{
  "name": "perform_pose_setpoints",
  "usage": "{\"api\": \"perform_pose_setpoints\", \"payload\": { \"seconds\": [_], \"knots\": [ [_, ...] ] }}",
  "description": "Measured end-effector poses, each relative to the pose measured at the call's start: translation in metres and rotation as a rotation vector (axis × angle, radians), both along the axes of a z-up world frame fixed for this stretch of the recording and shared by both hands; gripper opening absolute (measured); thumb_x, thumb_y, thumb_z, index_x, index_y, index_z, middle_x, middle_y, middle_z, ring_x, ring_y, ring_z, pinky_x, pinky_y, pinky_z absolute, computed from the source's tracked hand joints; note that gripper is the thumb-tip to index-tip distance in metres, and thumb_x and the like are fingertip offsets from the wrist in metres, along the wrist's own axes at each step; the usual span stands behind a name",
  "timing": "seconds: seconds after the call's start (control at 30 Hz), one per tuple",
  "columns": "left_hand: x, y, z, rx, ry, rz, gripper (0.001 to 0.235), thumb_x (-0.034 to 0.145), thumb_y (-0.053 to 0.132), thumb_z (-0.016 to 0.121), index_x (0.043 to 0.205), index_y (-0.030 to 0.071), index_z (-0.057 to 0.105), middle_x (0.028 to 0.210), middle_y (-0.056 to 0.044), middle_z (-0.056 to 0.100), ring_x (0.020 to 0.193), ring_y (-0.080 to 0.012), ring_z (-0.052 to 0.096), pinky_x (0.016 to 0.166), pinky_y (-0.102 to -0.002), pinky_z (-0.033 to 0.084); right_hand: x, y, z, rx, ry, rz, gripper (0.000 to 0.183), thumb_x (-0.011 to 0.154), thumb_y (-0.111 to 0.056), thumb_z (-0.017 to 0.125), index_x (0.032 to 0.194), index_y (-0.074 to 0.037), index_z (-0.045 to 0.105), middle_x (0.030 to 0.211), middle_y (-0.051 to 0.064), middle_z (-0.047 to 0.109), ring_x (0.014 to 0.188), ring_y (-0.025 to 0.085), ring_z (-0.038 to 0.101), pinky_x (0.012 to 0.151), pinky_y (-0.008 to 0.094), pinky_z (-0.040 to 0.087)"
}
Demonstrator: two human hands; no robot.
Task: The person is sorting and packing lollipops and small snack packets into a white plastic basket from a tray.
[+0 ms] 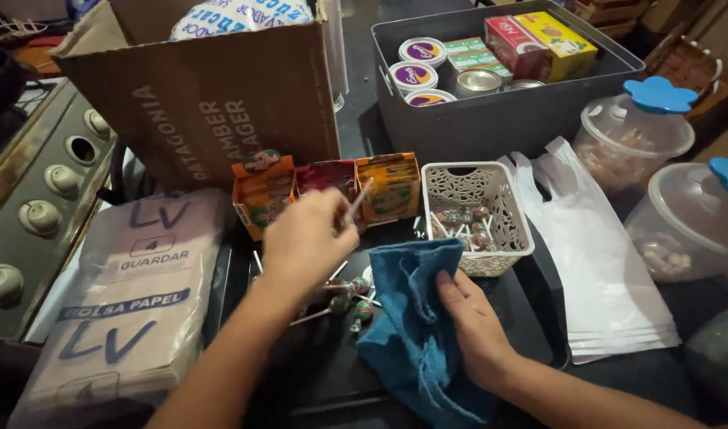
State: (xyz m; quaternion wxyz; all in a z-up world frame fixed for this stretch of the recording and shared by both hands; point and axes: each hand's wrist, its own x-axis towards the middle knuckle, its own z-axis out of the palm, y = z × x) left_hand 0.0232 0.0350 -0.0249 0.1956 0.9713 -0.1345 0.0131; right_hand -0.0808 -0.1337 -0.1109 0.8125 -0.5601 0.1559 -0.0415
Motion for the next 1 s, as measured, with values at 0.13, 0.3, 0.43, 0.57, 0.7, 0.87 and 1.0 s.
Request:
{"api": "perform_pose_setpoints", "payload": {
  "seconds": [0.13,0.3,0.43,0.57,0.7,0.87,1.0],
  "knots": [
    [-0.019,0.019,0.022,-0.275,-0.209,-0.121,0.017,0.074,0.01,0.065,0.09,0.018,0.066,0.089,-0.001,0.061,0.08,-0.018,0.061,0.071,-0.034,0.047,-0.001,0.014,0.038,0.219,0.256,-0.148,0.048,0.089,-0.025,0.042,0.13,-0.002,0.053,0.123,0.015,0.061,0.111,0.028,0.057,0.1,0.04,0.044],
    [-0.047,0.001,0.025,-0.262,0.125,-0.379,0.006,0.073,0.023,0.074,0.077,0.018,0.074,0.085,0.002,0.072,0.073,-0.0129,0.066,0.067,-0.03,0.05,-0.004,0.004,0.013,0.244,-0.271,0.221,0.065,0.087,-0.034,0.046,0.147,-0.019,0.027,0.135,0.015,0.052,0.118,0.026,0.054,0.095,0.04,0.046],
    [-0.055,-0.018,0.02,-0.468,0.299,-0.348,0.01,0.074,0.012,0.066,0.078,0.016,0.073,0.079,0.004,0.076,0.071,-0.0074,0.069,0.067,-0.024,0.052,-0.01,-0.005,0.008,-0.404,-0.507,0.344,0.069,0.088,-0.036,0.051,0.146,-0.01,0.024,0.152,0.012,0.031,0.14,0.023,0.029,0.112,0.038,0.02],
    [-0.06,-0.02,0.022,-0.599,0.308,-0.33,0.009,0.072,0.015,0.065,0.066,0.013,0.071,0.061,0.004,0.067,0.058,-0.0036,0.056,0.054,-0.023,0.045,-0.009,-0.006,0.016,-0.576,-0.524,0.242,0.059,0.084,-0.02,0.061,0.138,-0.008,0.041,0.139,0.01,0.049,0.13,0.021,0.043,0.109,0.034,0.028],
    [-0.062,-0.019,0.016,-0.769,0.289,-0.348,0.007,0.073,0.008,0.073,0.066,0.009,0.074,0.057,0.002,0.065,0.052,-0.003,0.053,0.049,-0.021,0.042,-0.013,-0.015,0.005,-0.564,-0.545,0.058,0.032,0.083,-0.02,0.065,0.11,-0.003,0.064,0.091,0.002,0.064,0.08,0.011,0.059,0.071,0.026,0.053],
    [-0.071,-0.012,0.034,-0.878,0.251,-0.34,0.005,0.074,0.006,0.071,0.069,0.005,0.074,0.062,-0.007,0.075,0.056,-0.0087,0.071,0.055,-0.018,0.058,-0.014,-0.009,0.028,-0.358,-0.568,0.116,0.029,0.086,-0.03,0.061,0.09,-0.001,0.063,0.073,0.009,0.063,0.056,0.018,0.065,0.05,0.029,0.058],
    [-0.067,0.004,0.046,-0.972,0.249,-0.301,0.007,0.075,0.004,0.072,0.07,0.0,0.072,0.061,-0.01,0.073,0.056,-0.0121,0.07,0.056,-0.021,0.059,-0.003,-0.013,0.019,-0.614,-0.408,0.067,0.044,0.086,-0.043,0.05,0.108,-0.007,0.065,0.103,0.006,0.069,0.095,0.015,0.062,0.086,0.027,0.045]
  ]
}}
